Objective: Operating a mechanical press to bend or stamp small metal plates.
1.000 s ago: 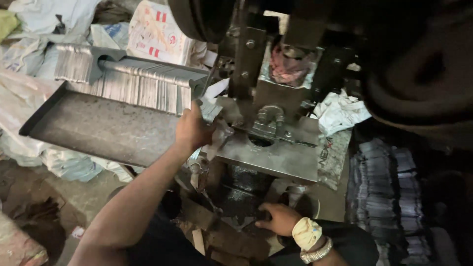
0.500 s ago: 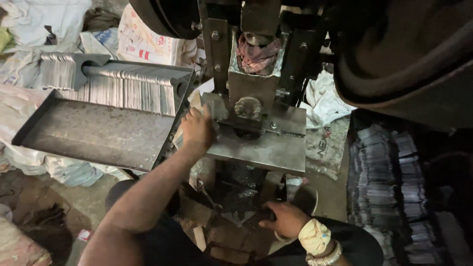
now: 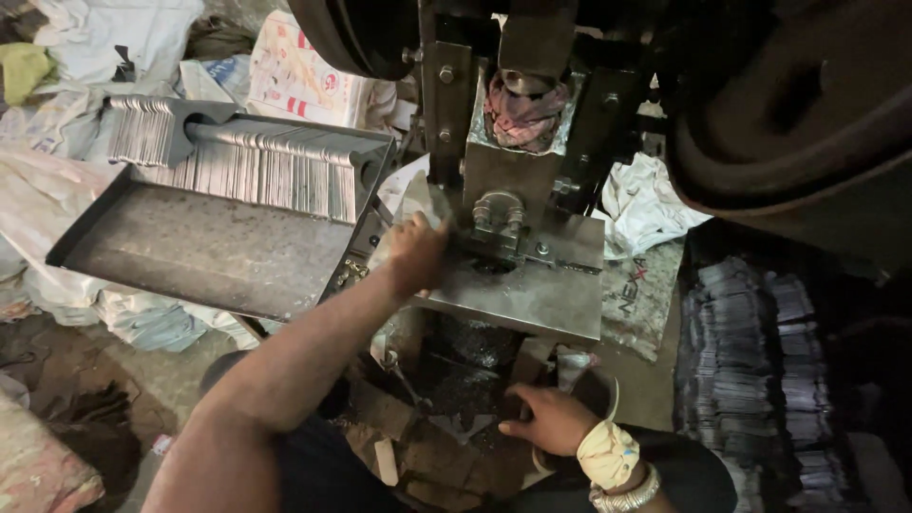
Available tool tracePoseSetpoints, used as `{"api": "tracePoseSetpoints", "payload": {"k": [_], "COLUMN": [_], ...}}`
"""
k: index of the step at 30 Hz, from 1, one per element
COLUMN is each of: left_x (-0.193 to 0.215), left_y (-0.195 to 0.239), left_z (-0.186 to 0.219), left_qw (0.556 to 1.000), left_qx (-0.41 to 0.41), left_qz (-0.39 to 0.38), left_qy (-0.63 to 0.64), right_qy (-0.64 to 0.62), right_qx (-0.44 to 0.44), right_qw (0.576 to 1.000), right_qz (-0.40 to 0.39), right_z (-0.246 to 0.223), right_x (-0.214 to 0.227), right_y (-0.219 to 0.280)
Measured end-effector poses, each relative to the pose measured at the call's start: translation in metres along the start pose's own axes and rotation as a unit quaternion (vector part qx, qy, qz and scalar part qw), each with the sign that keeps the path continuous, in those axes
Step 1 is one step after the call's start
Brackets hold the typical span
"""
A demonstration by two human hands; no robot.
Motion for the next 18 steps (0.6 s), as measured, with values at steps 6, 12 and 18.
{"api": "tracePoseSetpoints", "payload": {"k": [6,12,18], "left_x": [-0.011,-0.044,-0.06], "left_y": [-0.011,-0.044,-0.014], "left_z": [-0.005,-0.054,-0.073], "left_qw": [0.995,0.959,0.945], "left_qx": [-0.085,-0.017,0.035], "left_qz": [-0.051,0.003,-0.177], "left_qy": [0.021,0.284,0.274], "right_qy": [0.014,0.007,0.026], "right_qx": [0.028,-0.009,0.014], "right_qw": [0.999,1.0,0.998], "right_qz": [0.041,0.021,0.049], "right_z": [0.009,0.009,0.026], "right_x": [-0.008,-0.01,-0.026], "right_y": [-0.004,0.004,0.002]}}
Point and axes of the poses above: each hand's wrist, its own y-axis away from the middle knuckle, its own x-axis out of the back of the hand, z = x × y, the point moved 7 cm from there along -y, towards the middle knuckle, and after that the axes turned 6 degrees about y, right-handed, at the moved point
